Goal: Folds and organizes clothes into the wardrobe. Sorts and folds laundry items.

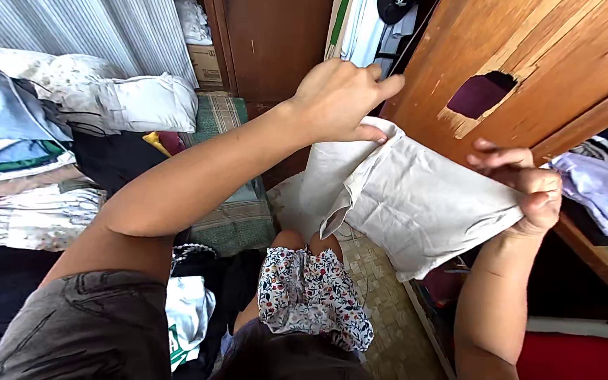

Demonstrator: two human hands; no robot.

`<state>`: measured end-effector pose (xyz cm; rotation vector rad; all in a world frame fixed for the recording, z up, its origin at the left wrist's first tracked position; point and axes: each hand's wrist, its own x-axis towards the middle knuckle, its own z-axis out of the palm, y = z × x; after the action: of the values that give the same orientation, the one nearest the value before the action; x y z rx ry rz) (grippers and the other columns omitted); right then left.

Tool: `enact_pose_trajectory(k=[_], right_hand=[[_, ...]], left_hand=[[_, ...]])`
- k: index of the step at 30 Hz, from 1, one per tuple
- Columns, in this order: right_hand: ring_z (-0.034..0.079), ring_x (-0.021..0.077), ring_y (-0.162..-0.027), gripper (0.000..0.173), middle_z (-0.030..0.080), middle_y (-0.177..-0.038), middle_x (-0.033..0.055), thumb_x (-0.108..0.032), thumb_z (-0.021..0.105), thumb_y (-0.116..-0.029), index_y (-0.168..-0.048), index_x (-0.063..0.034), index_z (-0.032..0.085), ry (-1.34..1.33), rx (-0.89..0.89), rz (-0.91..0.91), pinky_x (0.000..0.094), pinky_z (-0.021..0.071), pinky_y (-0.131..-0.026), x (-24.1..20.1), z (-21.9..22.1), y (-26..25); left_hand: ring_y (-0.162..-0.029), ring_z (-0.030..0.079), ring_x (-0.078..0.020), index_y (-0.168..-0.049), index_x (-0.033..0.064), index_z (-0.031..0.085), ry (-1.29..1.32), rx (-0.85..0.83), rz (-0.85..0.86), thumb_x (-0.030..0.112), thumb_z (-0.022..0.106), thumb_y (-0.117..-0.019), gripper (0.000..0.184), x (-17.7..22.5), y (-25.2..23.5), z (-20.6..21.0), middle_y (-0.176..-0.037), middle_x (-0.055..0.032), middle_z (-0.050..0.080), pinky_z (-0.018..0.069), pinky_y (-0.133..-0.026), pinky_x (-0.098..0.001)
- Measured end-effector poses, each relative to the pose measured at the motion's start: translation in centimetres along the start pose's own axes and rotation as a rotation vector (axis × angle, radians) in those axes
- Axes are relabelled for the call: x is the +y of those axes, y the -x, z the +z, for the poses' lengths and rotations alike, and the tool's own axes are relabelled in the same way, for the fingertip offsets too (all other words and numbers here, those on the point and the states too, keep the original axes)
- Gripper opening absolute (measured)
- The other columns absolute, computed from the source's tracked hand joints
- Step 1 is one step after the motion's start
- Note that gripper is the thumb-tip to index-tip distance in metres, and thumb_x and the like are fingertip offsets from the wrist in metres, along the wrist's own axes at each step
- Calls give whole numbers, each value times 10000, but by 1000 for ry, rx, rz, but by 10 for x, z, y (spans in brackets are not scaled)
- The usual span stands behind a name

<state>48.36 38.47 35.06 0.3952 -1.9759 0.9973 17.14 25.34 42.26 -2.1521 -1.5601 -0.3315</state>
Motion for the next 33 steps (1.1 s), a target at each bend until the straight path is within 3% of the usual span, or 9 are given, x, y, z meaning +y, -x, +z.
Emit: enact_pose_trajectory(k=[3,9,15,19,21,23,27,29,33], right_hand=[[683,82,-814,405,695,-795,-101,-548,572,-983,-728,-246,658,-107,-113,-66,322,569,-811,6,27,-14],[639,73,-1074,292,680,-1164,55,-240,689,-926,-1117,-28,753,450,-372,286,225,549,-924,3,73,-29],[601,187,-1220,244,646,-1288,93,-169,573,-1014,-1146,-24,718,574,249,206,358,516,-1031,22,104,23],[665,76,-701,461,669,-776,-45,-336,211,-1124,-1024,-116,604,25,941,726,298,583,-643,61,146,97],[669,57,-773,606,688,-819,-38,-420,91,-1113,-1057,-146,628,-401,990,919,279,578,-702,53,167,103],[680,68,-1101,659,734,-1170,-19,-669,306,-1019,-1327,-181,623,-850,774,585,308,562,-964,67,176,134],[731,83,-984,343,771,-1075,-13,-455,669,-949,-1197,-225,727,-880,623,612,307,610,-880,57,170,132],[737,66,-902,258,772,-1007,-37,-405,711,-930,-1136,-250,723,-800,579,717,285,625,-806,54,164,120],[720,70,-937,290,758,-1014,-30,-155,747,-896,-1172,-147,660,-383,602,753,299,609,-881,66,155,93]], left_hand=[[-800,651,-461,-876,-34,636,57,-184,10,505,590,-992,553,5,-7,16,-806,-249,636,463,-666,-620],[-580,481,-169,-644,62,542,695,-249,-38,528,436,-1062,635,17,-3,51,-594,-21,466,399,-575,-406],[-577,487,-119,-764,87,672,751,-157,52,328,695,-936,297,28,18,50,-615,9,538,398,-570,-368],[-551,595,-172,-792,137,720,550,278,308,310,597,-954,267,71,73,61,-591,-6,592,472,-518,-392],[-644,643,-177,-935,139,767,632,189,543,354,580,-1001,292,96,109,74,-688,-3,667,513,-598,-361],[-794,667,-224,-1094,102,764,841,-24,588,555,608,-944,502,108,136,89,-841,-50,715,536,-706,-395],[-1214,613,-192,-1143,-4,703,1173,144,-17,544,698,-895,601,79,159,148,-1274,-136,658,550,-981,-362],[-1334,521,-227,-1453,-1,472,1252,38,-372,557,606,-940,770,66,152,171,-1511,-141,492,511,-995,-431],[-1041,669,-98,-1364,10,523,1704,70,-607,202,618,-971,448,79,115,178,-1173,-51,690,562,-947,-310]])
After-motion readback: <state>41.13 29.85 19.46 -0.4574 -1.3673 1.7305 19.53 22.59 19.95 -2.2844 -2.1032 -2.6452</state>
